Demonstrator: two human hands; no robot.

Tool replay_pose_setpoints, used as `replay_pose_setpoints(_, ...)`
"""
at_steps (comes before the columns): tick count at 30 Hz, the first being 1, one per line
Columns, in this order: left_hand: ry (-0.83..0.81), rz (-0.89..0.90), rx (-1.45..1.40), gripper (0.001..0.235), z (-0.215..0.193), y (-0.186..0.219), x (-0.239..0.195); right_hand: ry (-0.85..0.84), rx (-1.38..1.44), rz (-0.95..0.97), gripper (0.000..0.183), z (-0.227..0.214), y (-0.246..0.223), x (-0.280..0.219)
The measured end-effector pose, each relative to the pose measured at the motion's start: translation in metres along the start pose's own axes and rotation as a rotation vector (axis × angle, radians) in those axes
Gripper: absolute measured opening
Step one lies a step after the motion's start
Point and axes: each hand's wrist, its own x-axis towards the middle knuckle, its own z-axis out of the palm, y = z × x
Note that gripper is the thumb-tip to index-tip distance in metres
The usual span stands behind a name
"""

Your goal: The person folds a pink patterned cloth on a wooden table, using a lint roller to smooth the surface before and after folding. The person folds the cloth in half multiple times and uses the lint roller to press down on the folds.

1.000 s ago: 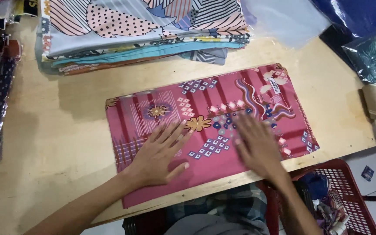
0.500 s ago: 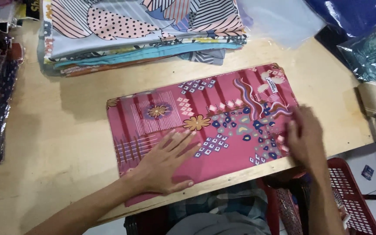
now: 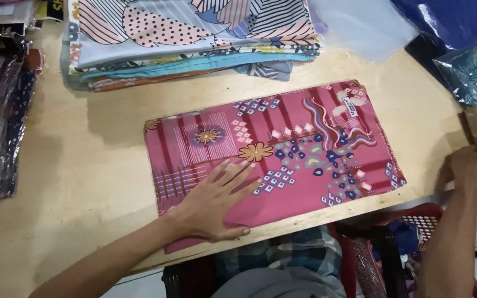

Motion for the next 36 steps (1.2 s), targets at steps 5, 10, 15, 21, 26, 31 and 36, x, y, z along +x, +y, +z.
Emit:
replay_pose_setpoints(5, 0.000, -0.006, -0.047, 0.091, -0.004, 0.002, 0.000, -0.110, 0.027, 0.039, 0.015, 0.042, 0.048, 0.012)
replay_pose_setpoints(10, 0.028, -0.005, 0.005, 0.093, 0.003, 0.002, -0.002, -0.232, 0.285, 0.076, 0.043, -0.068, -0.025, -0.018)
replay_pose_setpoints(15, 0.053, -0.077, -0.037, 0.088, 0.006, 0.001, 0.000, -0.481, 0.401, -0.088, 0.030, -0.170, -0.120, -0.108)
replay_pose_setpoints(21, 0.201, -0.351, -0.046, 0.083, 0.004, -0.008, -0.004, -0.961, 0.560, -0.217, 0.025, -0.297, -0.242, -0.243)
replay_pose_setpoints(26, 0.201, -0.335, 0.031, 0.087, 0.008, -0.013, -0.008, -1.355, 0.258, -0.157, 0.041, -0.353, -0.304, -0.283)
replay_pose_setpoints(31, 0.172, -0.321, 0.144, 0.091, 0.008, -0.013, -0.009, -1.041, 0.063, -0.557, 0.017, -0.328, -0.299, -0.312)
replay_pose_setpoints(36, 0.190, -0.340, 0.257, 0.099, 0.011, -0.013, -0.009, -1.137, -0.011, -0.545, 0.017, -0.327, -0.303, -0.307)
